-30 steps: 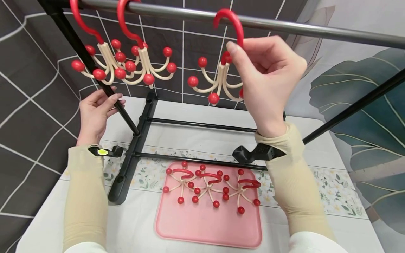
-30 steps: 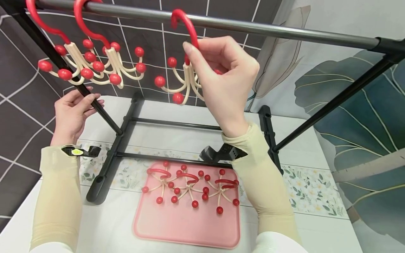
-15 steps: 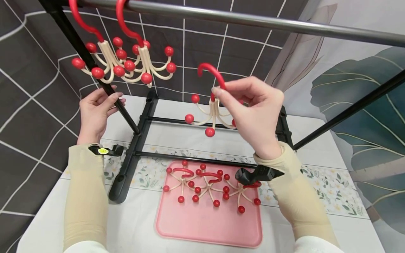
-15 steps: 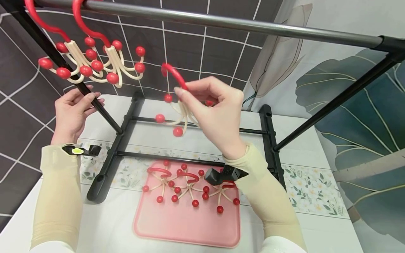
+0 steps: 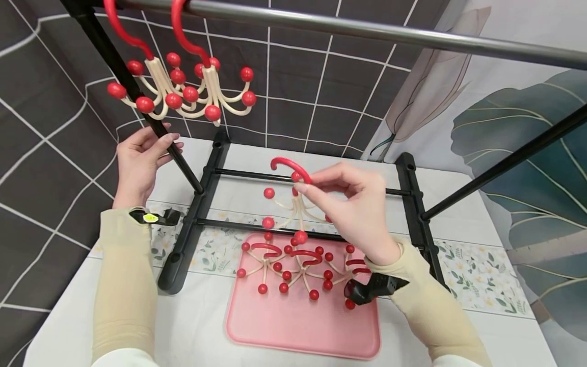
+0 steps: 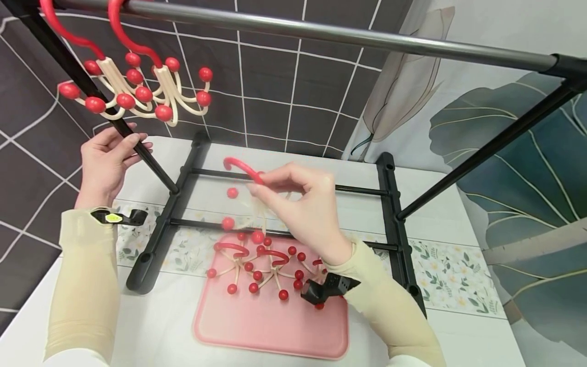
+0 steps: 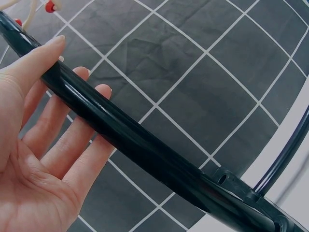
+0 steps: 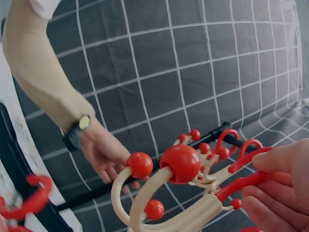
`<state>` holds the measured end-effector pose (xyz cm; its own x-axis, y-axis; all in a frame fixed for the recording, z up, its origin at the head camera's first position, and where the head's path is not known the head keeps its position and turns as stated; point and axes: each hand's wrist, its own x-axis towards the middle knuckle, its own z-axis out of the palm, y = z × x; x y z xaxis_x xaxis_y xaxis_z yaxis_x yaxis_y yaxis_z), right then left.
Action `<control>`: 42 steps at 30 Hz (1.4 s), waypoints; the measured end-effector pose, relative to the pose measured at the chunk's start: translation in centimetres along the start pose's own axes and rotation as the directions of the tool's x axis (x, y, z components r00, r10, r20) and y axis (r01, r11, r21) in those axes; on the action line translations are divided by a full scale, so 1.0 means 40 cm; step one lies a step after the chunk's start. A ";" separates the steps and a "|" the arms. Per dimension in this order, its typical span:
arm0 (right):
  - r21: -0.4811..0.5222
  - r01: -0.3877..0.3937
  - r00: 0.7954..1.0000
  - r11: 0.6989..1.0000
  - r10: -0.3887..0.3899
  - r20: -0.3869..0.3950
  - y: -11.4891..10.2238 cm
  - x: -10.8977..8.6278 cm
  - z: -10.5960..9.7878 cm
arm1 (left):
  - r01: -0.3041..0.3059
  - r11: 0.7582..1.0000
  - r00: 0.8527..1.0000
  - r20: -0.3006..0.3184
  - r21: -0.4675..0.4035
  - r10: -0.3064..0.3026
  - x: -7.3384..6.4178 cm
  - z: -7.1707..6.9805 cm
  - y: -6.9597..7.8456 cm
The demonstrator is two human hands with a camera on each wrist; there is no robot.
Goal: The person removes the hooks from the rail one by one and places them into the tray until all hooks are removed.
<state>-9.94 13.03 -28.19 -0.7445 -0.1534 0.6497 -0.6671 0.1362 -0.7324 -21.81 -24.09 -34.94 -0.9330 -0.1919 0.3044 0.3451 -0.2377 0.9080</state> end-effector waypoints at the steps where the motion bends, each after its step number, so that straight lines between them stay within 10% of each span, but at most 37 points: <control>1: 0.012 -0.015 1.000 1.000 0.015 0.015 0.000 -0.009 0.000 | -0.001 1.000 1.000 0.001 0.002 0.001 0.000 0.001 0.000; 16: 0.275 -0.239 0.950 0.931 0.165 0.267 -0.027 -0.135 0.030 | -0.004 1.000 1.000 -0.001 -0.004 0.004 0.002 0.001 0.002; 30: 0.229 -0.309 0.871 0.923 0.177 0.459 0.026 -0.252 0.097 | 0.003 1.000 1.000 0.001 -0.012 -0.003 0.003 0.002 0.002; 42: 0.274 -0.354 0.846 0.894 0.181 0.502 0.088 -0.335 0.138 | 0.004 1.000 1.000 0.000 -0.008 -0.004 0.001 0.000 0.000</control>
<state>-2.18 10.19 -40.60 -0.7383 -0.5966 0.3146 -0.3266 -0.0919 -0.9407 -21.85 -24.10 -34.93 -0.9344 -0.1909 0.3007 0.3421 -0.2464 0.9068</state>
